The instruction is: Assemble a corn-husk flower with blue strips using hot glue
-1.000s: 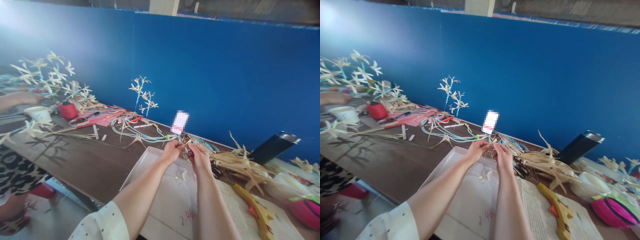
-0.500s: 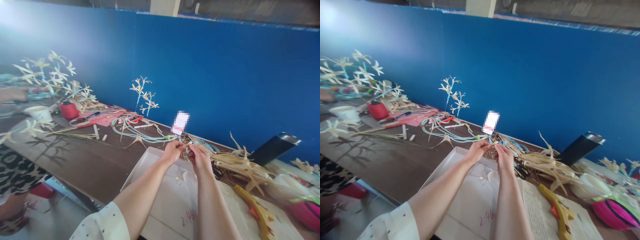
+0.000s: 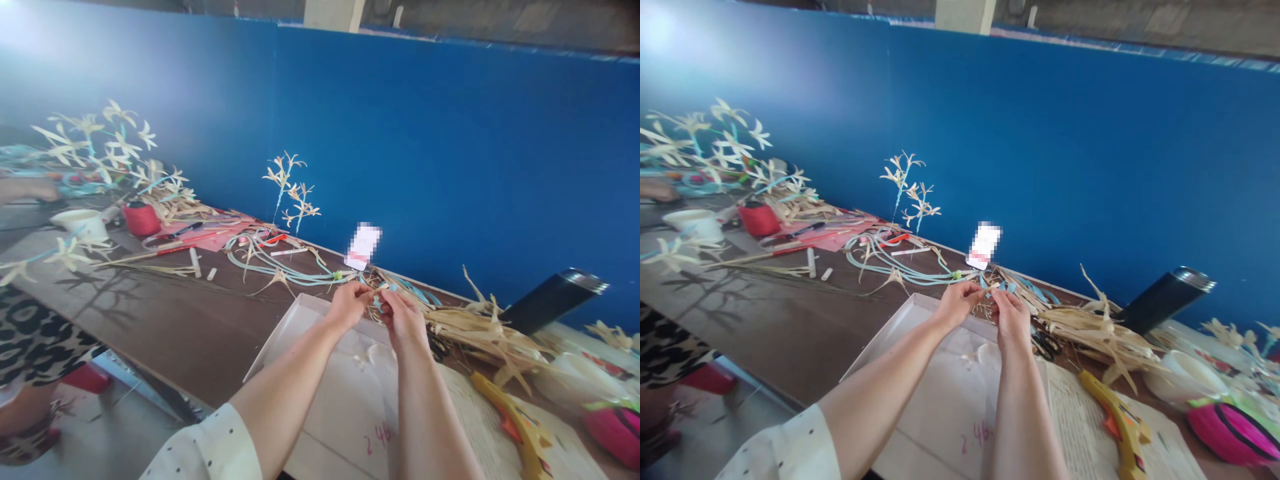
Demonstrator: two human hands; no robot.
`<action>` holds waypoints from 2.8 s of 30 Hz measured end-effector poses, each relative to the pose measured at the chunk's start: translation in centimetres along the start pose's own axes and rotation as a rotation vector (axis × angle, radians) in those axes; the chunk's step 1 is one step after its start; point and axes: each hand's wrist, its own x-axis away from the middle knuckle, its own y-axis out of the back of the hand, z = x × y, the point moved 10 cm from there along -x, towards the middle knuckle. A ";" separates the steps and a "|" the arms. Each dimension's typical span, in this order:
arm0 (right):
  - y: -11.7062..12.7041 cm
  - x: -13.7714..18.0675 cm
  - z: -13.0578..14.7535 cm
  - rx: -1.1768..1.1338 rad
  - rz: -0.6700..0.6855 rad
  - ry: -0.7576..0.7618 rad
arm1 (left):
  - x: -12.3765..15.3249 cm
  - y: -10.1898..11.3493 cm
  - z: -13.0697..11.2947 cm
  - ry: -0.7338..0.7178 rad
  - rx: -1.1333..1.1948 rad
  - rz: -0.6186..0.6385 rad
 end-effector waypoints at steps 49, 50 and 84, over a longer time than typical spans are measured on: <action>-0.5 0.5 -0.4 -0.009 0.050 -0.055 | 0.1 0.8 0.1 -0.001 -0.028 -0.081; -0.5 0.5 -0.4 -0.009 0.054 -0.056 | 0.1 0.8 0.1 -0.003 -0.030 -0.083; -0.9 0.8 -0.1 -0.052 0.067 -0.043 | 0.1 0.2 0.4 0.084 0.089 -0.005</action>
